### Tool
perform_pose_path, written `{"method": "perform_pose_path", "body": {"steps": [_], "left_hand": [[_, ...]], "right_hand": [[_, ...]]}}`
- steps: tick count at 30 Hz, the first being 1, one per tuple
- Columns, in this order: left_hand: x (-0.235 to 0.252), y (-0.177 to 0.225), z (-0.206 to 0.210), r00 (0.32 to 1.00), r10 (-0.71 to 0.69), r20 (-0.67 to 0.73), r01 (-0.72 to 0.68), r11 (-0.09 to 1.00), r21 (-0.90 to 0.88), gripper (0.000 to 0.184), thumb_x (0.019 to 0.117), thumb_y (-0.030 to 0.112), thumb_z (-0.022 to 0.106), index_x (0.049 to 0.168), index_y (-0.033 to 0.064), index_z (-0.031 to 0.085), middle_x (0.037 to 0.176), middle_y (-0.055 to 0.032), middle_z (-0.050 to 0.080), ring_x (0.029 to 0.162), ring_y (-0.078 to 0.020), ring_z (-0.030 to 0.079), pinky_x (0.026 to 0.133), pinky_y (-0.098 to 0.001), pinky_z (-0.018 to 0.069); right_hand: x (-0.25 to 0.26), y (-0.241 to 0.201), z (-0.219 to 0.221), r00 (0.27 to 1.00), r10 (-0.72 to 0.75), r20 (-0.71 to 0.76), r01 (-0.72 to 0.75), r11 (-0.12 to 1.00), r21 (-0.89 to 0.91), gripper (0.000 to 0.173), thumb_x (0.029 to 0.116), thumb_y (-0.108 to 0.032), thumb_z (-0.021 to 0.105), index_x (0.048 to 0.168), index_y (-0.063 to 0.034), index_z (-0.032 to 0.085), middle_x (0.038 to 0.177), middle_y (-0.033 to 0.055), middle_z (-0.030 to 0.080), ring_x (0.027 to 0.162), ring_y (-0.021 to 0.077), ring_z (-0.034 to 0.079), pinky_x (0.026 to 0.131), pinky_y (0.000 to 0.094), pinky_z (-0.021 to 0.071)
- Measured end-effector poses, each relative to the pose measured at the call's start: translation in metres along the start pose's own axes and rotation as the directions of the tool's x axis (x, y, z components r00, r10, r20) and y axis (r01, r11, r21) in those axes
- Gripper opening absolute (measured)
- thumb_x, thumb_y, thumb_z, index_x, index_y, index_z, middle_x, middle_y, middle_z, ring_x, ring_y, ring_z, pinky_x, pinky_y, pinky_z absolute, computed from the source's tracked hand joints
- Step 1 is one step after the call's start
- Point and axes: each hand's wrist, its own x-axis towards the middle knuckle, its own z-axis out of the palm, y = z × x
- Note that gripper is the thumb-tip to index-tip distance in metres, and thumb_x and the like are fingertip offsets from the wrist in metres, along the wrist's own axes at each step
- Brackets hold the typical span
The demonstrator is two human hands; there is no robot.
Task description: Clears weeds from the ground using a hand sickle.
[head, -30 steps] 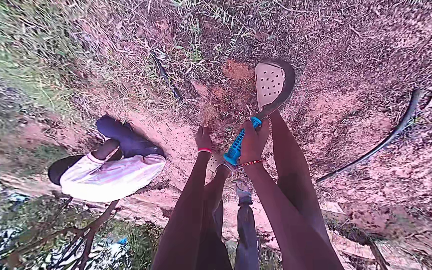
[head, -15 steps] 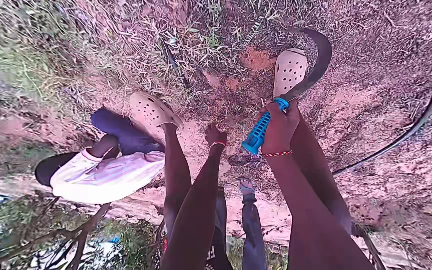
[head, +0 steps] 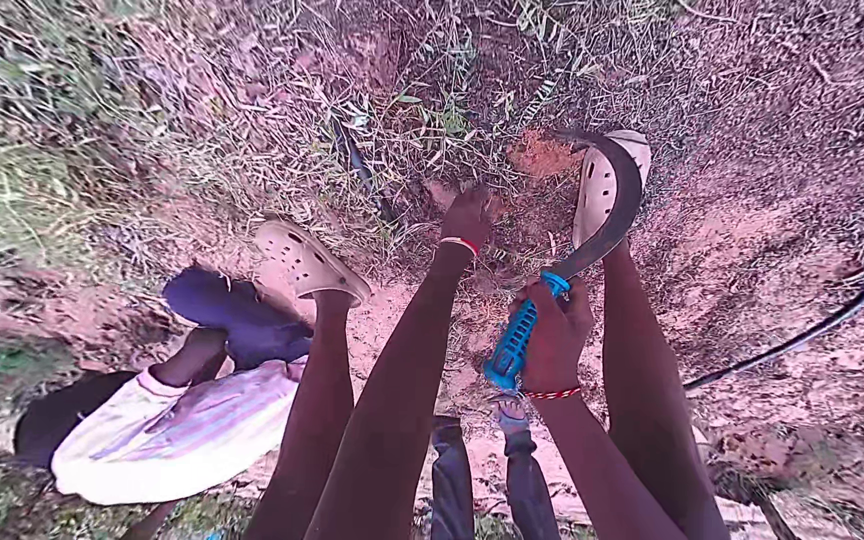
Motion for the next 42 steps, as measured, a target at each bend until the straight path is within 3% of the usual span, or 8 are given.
{"method": "perform_pose_path", "body": {"steps": [4,7,10,18,26,29,31,42], "left_hand": [[0.012,0.011,-0.038,0.880,0.231,-0.416,-0.176,0.970,0.167,0.044,0.0966,0.009,0.059,0.140,-0.0006,0.058,0.149,-0.0272,0.050,0.141,-0.0482,0.044,0.111,-0.0617,0.0387],[0.048,0.028,-0.083,0.922,0.174,-0.345,-0.089,0.964,0.251,0.091,0.0817,0.013,0.078,0.161,0.0203,0.036,0.172,-0.0193,0.012,0.157,-0.0485,0.007,0.118,-0.0732,0.0170],[0.081,0.037,-0.095,0.968,0.063,-0.243,0.007,0.961,0.277,0.115,0.0694,0.002,0.084,0.163,0.0370,0.027,0.174,-0.0168,-0.001,0.158,-0.0478,0.002,0.115,-0.0784,0.0149],[0.070,0.030,-0.078,0.971,-0.046,-0.234,0.080,0.988,0.136,0.067,0.0958,0.016,0.066,0.156,0.0067,0.040,0.164,-0.0244,0.032,0.139,-0.0496,0.047,0.106,-0.0609,0.0470],[0.074,0.042,-0.101,0.902,-0.330,-0.277,0.060,0.733,-0.677,0.078,0.0961,0.024,0.070,0.158,0.0030,0.028,0.147,-0.0266,0.052,0.136,-0.0393,0.053,0.110,-0.0564,0.0439],[0.087,0.059,-0.126,0.928,-0.318,-0.194,0.163,0.814,-0.558,0.054,0.1120,0.039,0.040,0.140,-0.0048,0.057,0.146,-0.0261,0.055,0.141,-0.0373,0.047,0.116,-0.0551,0.0349],[0.083,0.073,-0.142,0.930,-0.324,-0.172,0.233,0.885,-0.404,0.053,0.1147,0.030,0.027,0.134,-0.0066,0.060,0.146,-0.0268,0.054,0.143,-0.0382,0.046,0.118,-0.0544,0.0331],[0.060,0.054,-0.139,0.897,-0.275,-0.347,0.117,0.903,-0.413,0.042,0.1104,0.024,0.042,0.107,-0.0083,0.070,0.108,-0.0287,0.068,0.109,-0.0397,0.064,0.098,-0.0574,0.0455]], "right_hand": [[0.000,-0.007,0.008,0.999,-0.041,-0.004,0.041,0.999,-0.029,0.017,0.0979,0.003,0.050,0.115,0.0012,0.048,0.070,0.0020,0.059,0.052,0.0071,0.061,0.049,0.0202,0.0548],[-0.002,-0.009,0.013,0.999,-0.031,0.022,0.032,0.999,-0.044,0.017,0.0985,0.001,0.051,0.115,0.0021,0.048,0.070,0.0023,0.060,0.053,0.0070,0.061,0.050,0.0203,0.0547],[-0.004,-0.010,0.017,0.999,-0.002,0.036,0.005,0.998,-0.068,0.018,0.0988,0.001,0.051,0.117,0.0034,0.049,0.071,0.0032,0.060,0.054,0.0068,0.062,0.050,0.0201,0.0549],[-0.006,-0.005,0.019,0.998,-0.009,0.063,0.013,0.998,-0.067,0.018,0.0992,0.002,0.051,0.117,0.0041,0.050,0.073,0.0042,0.061,0.056,0.0071,0.062,0.052,0.0196,0.0550],[-0.007,0.012,0.012,0.997,-0.040,0.064,0.046,0.993,-0.105,0.020,0.0993,-0.001,0.053,0.118,0.0039,0.051,0.074,0.0040,0.062,0.056,0.0075,0.063,0.052,0.0206,0.0555],[-0.006,0.010,0.011,0.995,-0.088,0.051,0.094,0.987,-0.127,0.025,0.0982,-0.003,0.054,0.122,0.0043,0.051,0.074,0.0031,0.062,0.056,0.0067,0.062,0.052,0.0210,0.0553],[-0.004,0.009,0.010,0.990,-0.130,0.050,0.136,0.981,-0.140,0.027,0.0968,-0.004,0.054,0.122,0.0047,0.050,0.074,0.0021,0.061,0.055,0.0059,0.061,0.051,0.0208,0.0543],[-0.007,-0.007,0.022,0.962,-0.225,0.154,0.249,0.955,-0.159,0.038,0.0944,-0.008,0.059,0.128,0.0073,0.052,0.077,0.0004,0.061,0.059,0.0020,0.060,0.056,0.0193,0.0529]]}}
